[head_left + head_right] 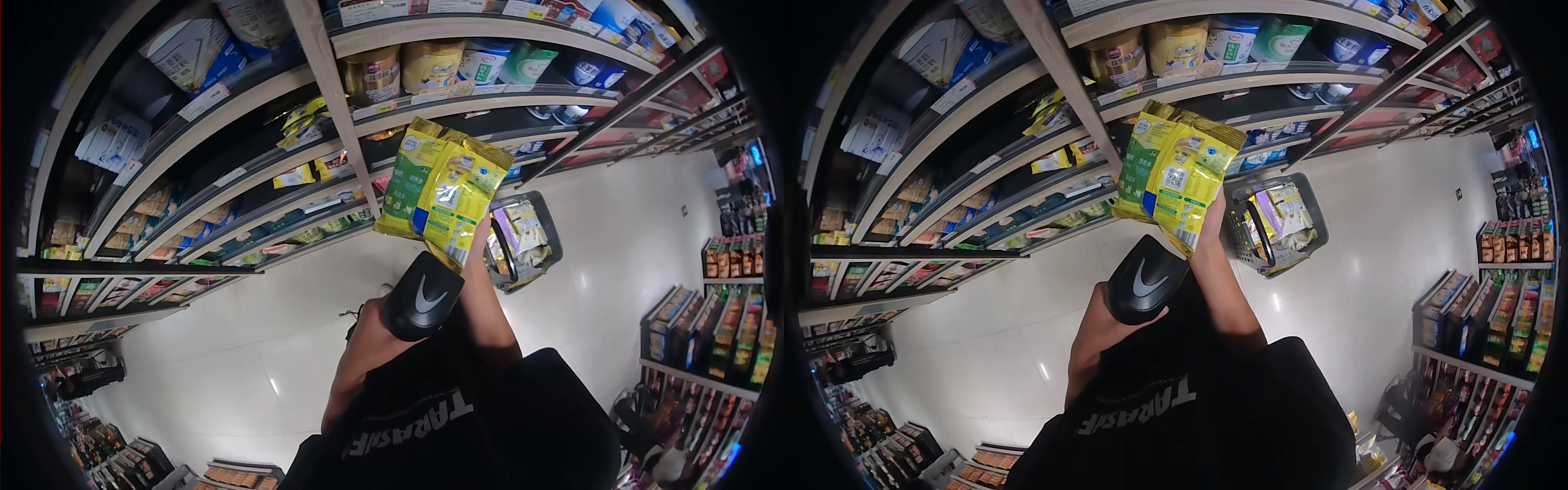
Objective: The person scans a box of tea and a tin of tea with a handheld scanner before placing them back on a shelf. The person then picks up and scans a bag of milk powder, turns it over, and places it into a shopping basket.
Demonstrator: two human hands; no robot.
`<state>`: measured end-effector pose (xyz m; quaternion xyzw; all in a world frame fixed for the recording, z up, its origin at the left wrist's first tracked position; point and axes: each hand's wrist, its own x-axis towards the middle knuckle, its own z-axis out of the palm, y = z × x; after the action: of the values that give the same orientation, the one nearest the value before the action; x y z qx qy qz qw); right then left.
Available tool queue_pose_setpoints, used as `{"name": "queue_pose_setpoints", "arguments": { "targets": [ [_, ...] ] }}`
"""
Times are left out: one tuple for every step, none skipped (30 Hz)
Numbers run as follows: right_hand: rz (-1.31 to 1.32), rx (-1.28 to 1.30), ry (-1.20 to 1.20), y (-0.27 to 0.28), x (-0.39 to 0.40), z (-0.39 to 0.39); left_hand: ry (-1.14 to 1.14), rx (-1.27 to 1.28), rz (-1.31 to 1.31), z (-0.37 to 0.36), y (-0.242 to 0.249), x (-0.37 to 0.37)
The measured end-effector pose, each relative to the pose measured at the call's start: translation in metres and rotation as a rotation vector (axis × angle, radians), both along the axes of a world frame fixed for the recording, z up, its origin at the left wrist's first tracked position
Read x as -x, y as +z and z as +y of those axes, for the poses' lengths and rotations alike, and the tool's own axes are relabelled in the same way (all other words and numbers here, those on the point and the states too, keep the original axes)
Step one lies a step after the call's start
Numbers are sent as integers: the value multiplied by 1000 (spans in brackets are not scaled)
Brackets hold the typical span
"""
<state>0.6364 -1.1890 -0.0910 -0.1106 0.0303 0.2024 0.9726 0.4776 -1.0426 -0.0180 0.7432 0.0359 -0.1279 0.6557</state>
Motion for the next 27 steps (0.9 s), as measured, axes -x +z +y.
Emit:
{"name": "queue_pose_setpoints", "arguments": {
  "targets": [
    [2, 6, -19, -7, -4, -7, -11, -7, 15, -3, -4, -2],
    [3, 13, -38, -12, -7, -14, -23, -13, 30, -6, -5, -6],
    [39, -12, -47, -13, -8, -19, -17, -14, 57, -11, -4, -9],
    [15, -32, -51, -13, -10, -24, -10, -15, 82, -16, -1, -13],
    [-8, -53, -56, -11, -10, -29, -3, -18, 108, -21, 2, -17],
    [-33, -74, -61, -9, -10, -33, -19, -16, 132, -25, 5, -20],
    [9, -24, -85, -8, -13, -38, -33, -14, 152, -29, 7, -23],
    [49, 26, -107, -8, -15, -43, -46, -12, 170, -34, 10, -27],
    [89, 77, -128, -8, -18, -47, -45, -17, 176, -39, 13, -31],
    [118, 74, -147, -9, -20, -52, -41, -22, 182, -46, 17, -35],
    [146, 71, -163, -10, -22, -56, -34, -28, 188, -52, 20, -38],
    [175, 66, -176, -13, -26, -59, -43, -40, 186, -55, 18, -41],
    [163, 35, -172, -24, -30, -63, -50, -54, 184, -58, 16, -44],
    [152, 6, -168, -42, -33, -68, -58, -66, 183, -62, 14, -46],
    [142, -24, -163, -45, -36, -71, -40, -74, 171, -66, 14, -49],
    [121, -62, -155, -48, -39, -72, -21, -83, 159, -70, 14, -51],
    [100, -103, -146, -49, -41, -73, -1, -95, 146, -73, 14, -54],
    [79, -145, -137, -46, -43, -73, -7, -119, 125, -74, 12, -55],
    [83, -164, -126, -43, -45, -73, -13, -143, 102, -75, 8, -55],
    [85, -183, -114, -39, -48, -73, -17, -167, 77, -76, 6, -57],
    [87, -203, -102, -35, -51, -73, -22, -173, 80, -78, 7, -60],
    [46, -244, -77, -31, -54, -73, -28, -179, 84, -81, 7, -61],
    [8, -283, -54, -27, -55, -73, -34, -183, 89, -84, 7, -62],
    [-30, -320, -31, -25, -56, -75, 1, -198, 74, -87, 6, -63],
    [-6, -294, -47, -27, -56, -75, 37, -211, 57, -92, 5, -63],
    [15, -266, -62, -28, -57, -76, 75, -223, 36, -96, 4, -65],
    [32, -238, -73, -28, -61, -77, 80, -232, 19, -99, 3, -66]
  ]
}}
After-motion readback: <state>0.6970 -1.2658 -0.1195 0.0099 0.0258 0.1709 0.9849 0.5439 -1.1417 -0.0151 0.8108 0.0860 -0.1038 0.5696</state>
